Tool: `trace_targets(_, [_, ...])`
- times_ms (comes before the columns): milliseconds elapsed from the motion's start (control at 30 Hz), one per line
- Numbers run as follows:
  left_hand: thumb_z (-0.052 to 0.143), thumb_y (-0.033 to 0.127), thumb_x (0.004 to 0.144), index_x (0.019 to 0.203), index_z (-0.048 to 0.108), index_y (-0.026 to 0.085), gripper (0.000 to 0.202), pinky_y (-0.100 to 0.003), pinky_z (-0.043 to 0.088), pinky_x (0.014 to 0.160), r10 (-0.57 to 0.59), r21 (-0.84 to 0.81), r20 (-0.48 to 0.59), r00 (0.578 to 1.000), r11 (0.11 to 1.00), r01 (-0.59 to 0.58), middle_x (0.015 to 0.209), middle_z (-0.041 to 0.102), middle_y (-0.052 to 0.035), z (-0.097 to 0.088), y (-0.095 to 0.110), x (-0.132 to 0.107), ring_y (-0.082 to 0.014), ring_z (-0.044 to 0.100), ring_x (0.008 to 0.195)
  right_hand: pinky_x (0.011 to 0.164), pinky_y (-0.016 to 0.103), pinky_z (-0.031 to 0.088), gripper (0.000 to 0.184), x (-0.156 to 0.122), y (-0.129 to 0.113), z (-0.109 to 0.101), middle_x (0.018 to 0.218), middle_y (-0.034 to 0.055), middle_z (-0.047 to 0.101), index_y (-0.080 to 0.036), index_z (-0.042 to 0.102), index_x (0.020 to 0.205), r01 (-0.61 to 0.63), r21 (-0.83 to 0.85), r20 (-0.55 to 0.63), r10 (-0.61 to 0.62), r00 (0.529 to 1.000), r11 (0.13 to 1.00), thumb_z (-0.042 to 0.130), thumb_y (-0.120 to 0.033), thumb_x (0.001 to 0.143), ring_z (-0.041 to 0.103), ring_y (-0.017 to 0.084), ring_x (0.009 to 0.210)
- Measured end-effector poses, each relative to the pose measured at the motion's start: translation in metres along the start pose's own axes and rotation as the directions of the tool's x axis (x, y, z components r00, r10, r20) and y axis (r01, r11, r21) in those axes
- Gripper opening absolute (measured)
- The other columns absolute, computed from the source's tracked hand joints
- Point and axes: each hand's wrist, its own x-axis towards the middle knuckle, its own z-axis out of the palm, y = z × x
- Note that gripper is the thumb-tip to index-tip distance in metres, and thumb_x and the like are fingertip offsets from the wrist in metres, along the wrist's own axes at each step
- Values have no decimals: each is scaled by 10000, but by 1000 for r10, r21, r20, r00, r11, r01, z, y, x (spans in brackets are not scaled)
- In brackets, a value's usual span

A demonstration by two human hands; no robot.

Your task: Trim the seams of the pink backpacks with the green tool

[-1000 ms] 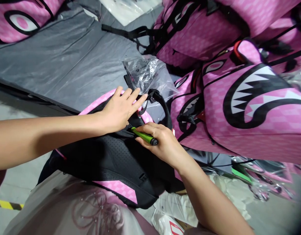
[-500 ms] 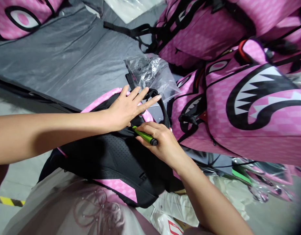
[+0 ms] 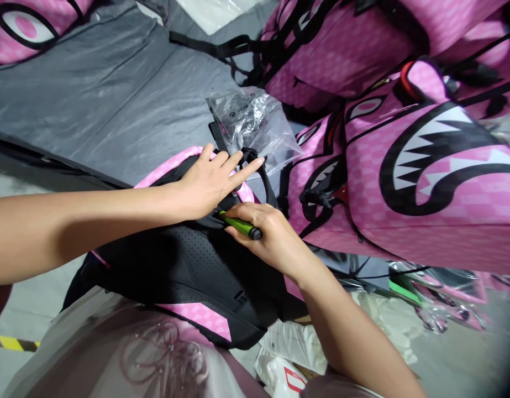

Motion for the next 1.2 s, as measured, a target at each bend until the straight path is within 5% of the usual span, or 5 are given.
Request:
trace_targets(533, [488, 251, 962, 1639, 16, 201, 826, -521, 263, 1139, -7, 6, 69, 998, 1000, 7, 1649, 289, -186, -4, -2, 2, -355, 427, 1387, 761, 284, 492, 82, 14, -5, -9, 882, 60, 746, -163, 718, 918, -37, -44, 112, 42, 993, 998, 693, -115, 856, 684, 191, 798])
trace_targets(1200, [484, 258, 964, 1637, 19, 160, 824, -508, 292, 1120, 12, 51, 96, 995, 999, -17, 1641, 293, -207, -11, -3, 0, -361, 425, 1387, 700, 276, 433, 50, 15, -12, -11, 837, 32, 744, -189, 718, 903, -115, -185, 114, 138, 984, 976, 714, -163, 860, 678, 175, 749])
